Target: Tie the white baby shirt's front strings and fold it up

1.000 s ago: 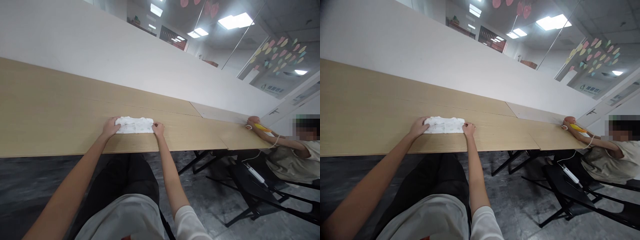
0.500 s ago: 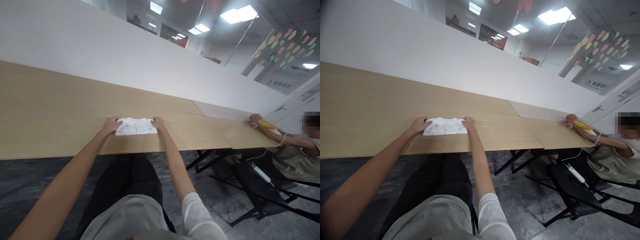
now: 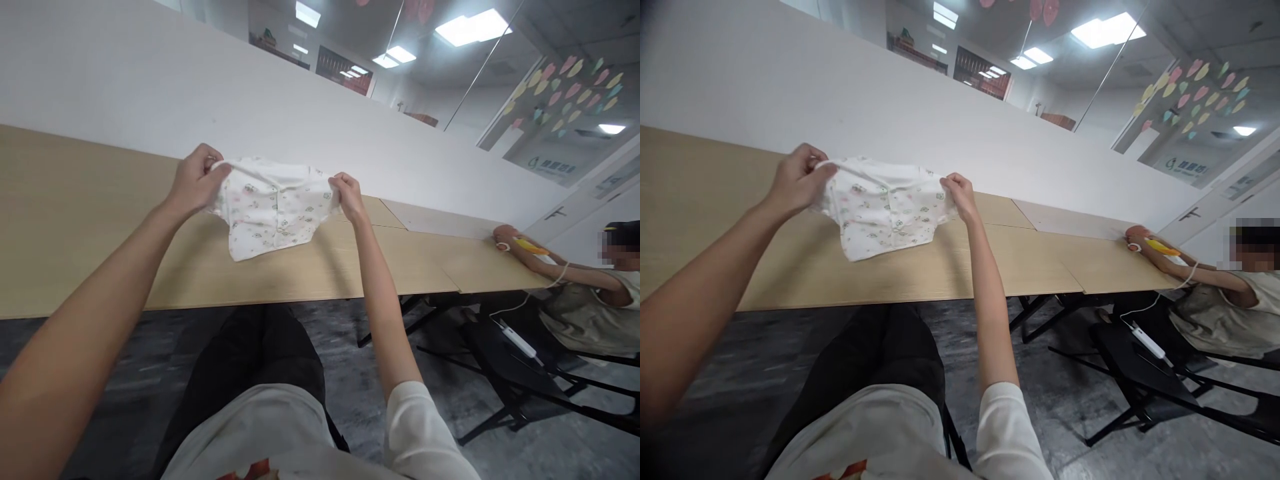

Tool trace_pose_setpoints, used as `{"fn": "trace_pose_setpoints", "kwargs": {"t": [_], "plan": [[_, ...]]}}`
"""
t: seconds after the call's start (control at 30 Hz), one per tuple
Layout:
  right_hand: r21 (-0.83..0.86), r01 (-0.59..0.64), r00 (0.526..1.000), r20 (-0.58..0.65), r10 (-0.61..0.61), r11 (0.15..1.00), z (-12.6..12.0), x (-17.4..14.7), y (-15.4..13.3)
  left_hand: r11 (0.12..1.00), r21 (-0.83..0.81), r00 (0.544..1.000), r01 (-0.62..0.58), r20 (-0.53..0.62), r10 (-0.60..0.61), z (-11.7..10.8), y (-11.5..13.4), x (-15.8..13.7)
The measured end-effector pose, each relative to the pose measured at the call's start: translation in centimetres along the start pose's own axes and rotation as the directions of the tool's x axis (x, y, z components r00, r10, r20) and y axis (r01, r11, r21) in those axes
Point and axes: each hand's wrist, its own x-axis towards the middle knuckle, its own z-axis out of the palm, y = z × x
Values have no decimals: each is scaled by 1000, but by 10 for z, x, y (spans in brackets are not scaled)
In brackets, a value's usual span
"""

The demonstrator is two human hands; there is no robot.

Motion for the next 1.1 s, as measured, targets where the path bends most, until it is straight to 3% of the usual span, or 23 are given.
{"fn": "trace_pose_setpoints", "kwargs": {"t": [0.1, 0.23, 0.4, 0.53, 0.6, 0.7, 0.87, 0.97, 1.1], "plan": [[-33, 18, 999, 48, -17, 999, -14, 1, -14, 985, 155, 997, -79, 11, 78, -14, 14, 1], [-248, -21, 987, 152, 60, 968, -15, -12, -2, 924, 376, 990, -69, 140, 17, -4, -8, -5], [-661, 12, 929, 285, 236, 750, 8, -29, 40, 842, 538, 937, 27, 281, -209, 37, -60, -21], [-818, 56, 868, 324, 377, 572, 21, -35, 67, 785, 619, 873, 11, 377, -310, 56, -91, -34], [-847, 94, 846, 345, 406, 523, 22, -37, 77, 771, 637, 854, -18, 411, -319, 57, -107, -40], [-861, 113, 815, 366, 448, 496, 14, -43, 89, 755, 656, 850, -4, 400, -343, 49, -137, -49], [-914, 44, 759, 293, 582, 402, -4, -58, 100, 731, 669, 849, 137, 300, -434, 28, -177, -63], [-945, -9, 758, 208, 618, 328, -12, -64, 105, 687, 688, 818, 234, 242, -521, 18, -183, -67], [-968, -47, 778, 119, 617, 246, -15, -60, 109, 655, 705, 803, 271, 209, -558, 13, -178, -64]]}}
